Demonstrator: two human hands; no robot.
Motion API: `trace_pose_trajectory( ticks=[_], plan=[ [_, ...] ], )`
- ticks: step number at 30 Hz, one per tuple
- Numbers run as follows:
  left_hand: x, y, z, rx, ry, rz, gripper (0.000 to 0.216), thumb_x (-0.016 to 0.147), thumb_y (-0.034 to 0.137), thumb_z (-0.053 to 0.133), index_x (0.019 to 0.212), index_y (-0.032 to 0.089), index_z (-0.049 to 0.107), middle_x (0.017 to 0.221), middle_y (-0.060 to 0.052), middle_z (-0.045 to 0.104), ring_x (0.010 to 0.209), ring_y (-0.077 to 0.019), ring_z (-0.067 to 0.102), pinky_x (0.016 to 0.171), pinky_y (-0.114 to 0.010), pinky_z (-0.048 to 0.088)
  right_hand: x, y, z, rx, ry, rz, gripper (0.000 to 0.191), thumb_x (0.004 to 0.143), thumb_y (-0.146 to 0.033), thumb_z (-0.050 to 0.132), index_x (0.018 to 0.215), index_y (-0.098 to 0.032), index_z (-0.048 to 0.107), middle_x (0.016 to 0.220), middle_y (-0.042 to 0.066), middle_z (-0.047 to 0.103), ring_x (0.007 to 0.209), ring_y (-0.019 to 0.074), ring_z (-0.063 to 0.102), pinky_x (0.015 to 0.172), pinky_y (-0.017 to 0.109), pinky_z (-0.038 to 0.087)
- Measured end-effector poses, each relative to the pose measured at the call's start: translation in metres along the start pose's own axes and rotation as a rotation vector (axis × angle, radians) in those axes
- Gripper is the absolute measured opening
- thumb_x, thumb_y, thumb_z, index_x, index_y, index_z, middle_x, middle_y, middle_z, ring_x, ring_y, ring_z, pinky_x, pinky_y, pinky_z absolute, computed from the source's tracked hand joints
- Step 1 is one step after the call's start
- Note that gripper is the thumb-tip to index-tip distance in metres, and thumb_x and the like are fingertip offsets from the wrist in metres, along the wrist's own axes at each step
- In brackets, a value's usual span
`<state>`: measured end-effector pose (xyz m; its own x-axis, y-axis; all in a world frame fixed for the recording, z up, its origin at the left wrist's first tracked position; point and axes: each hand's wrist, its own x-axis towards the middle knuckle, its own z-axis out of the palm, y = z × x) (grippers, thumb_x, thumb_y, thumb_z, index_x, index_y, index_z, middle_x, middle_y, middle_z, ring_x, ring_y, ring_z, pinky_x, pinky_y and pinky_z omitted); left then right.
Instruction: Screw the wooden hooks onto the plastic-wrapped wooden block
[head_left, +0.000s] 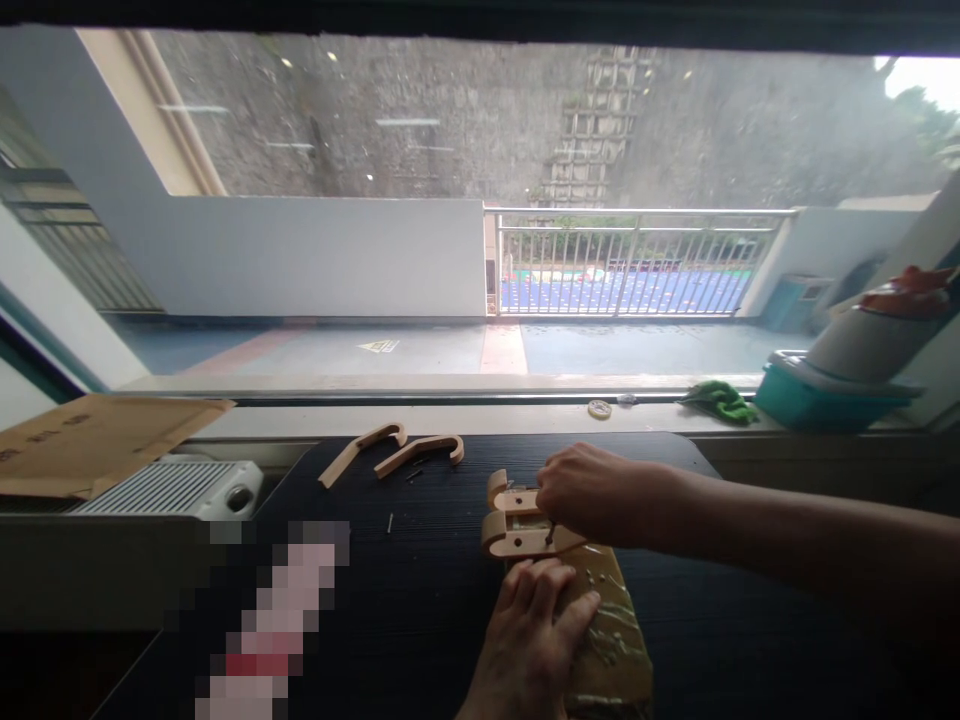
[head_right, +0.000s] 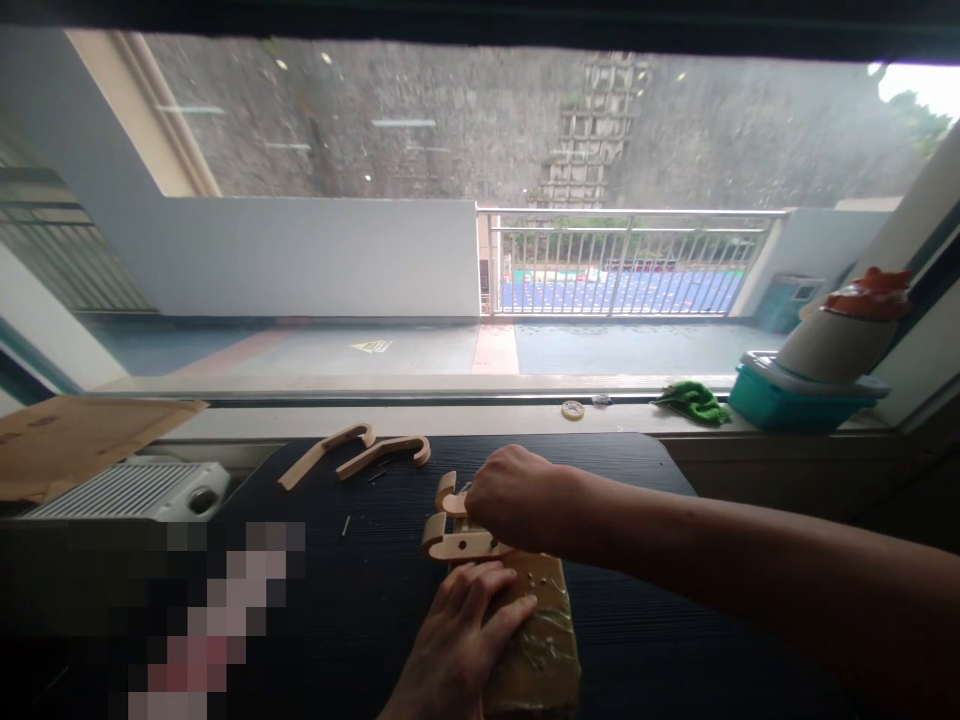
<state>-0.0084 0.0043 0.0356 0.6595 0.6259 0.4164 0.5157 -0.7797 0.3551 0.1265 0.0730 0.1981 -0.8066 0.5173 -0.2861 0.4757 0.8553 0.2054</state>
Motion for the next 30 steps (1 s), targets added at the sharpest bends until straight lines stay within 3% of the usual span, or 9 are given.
trace_pose_trajectory(
  ticks=[4, 9, 14, 22, 30],
  plan=[
    [0.0, -0.002, 0.001, 0.012, 0.007, 0.029, 0.08, 0.048, 0.047, 0.075, 0.12, 0.024, 0.048, 0.117, -0.008, 0.047, 0.108, -0.0304, 0.043, 0.096, -0.046, 0.035, 0.0, 0.003, 0.0, 0.053, -0.046, 0.11, 0.013, 0.075, -0.013, 0.054, 0.072, -0.012, 0.066, 0.063, 0.008, 0.065, 0.06, 0.0184, 0.06, 0.047, 0.025, 0.032],
    [0.0, 0.003, -0.002, -0.005, 0.006, -0.026, 0.075, 0.051, 0.042, 0.073, 0.12, 0.025, 0.048, 0.118, -0.008, 0.046, 0.11, -0.0302, 0.042, 0.098, -0.046, 0.033, 0.001, 0.004, -0.005, 0.073, -0.081, 0.189, 0.016, 0.075, -0.019, 0.053, 0.073, -0.012, 0.067, 0.064, 0.009, 0.066, 0.06, 0.0188, 0.06, 0.047, 0.025, 0.033],
    [0.0, 0.007, -0.004, -0.02, -0.005, -0.039, 0.073, 0.053, 0.045, 0.071, 0.12, 0.026, 0.048, 0.119, -0.007, 0.045, 0.111, -0.0303, 0.041, 0.099, -0.047, 0.031, 0.003, -0.004, -0.009, -0.014, -0.076, 0.099, 0.009, 0.072, -0.011, 0.056, 0.071, -0.013, 0.065, 0.065, 0.007, 0.066, 0.058, 0.0189, 0.06, 0.044, 0.025, 0.032],
    [0.0, -0.001, -0.001, 0.003, 0.003, 0.015, 0.079, 0.049, 0.047, 0.074, 0.12, 0.024, 0.048, 0.117, -0.008, 0.046, 0.109, -0.0309, 0.043, 0.096, -0.047, 0.034, 0.004, -0.01, -0.002, -0.066, -0.03, -0.023, 0.019, 0.079, -0.008, 0.049, 0.071, -0.011, 0.065, 0.072, 0.008, 0.066, 0.059, 0.0142, 0.058, 0.045, 0.024, 0.032],
    [0.0, 0.004, -0.002, -0.019, -0.031, -0.045, 0.081, 0.046, 0.036, 0.075, 0.121, 0.025, 0.047, 0.12, -0.008, 0.045, 0.114, -0.0301, 0.04, 0.101, -0.046, 0.029, 0.004, 0.006, -0.007, 0.09, -0.164, 0.169, 0.015, 0.073, -0.019, 0.054, 0.074, -0.012, 0.068, 0.064, 0.008, 0.066, 0.06, 0.0173, 0.06, 0.044, 0.024, 0.031]
  ],
)
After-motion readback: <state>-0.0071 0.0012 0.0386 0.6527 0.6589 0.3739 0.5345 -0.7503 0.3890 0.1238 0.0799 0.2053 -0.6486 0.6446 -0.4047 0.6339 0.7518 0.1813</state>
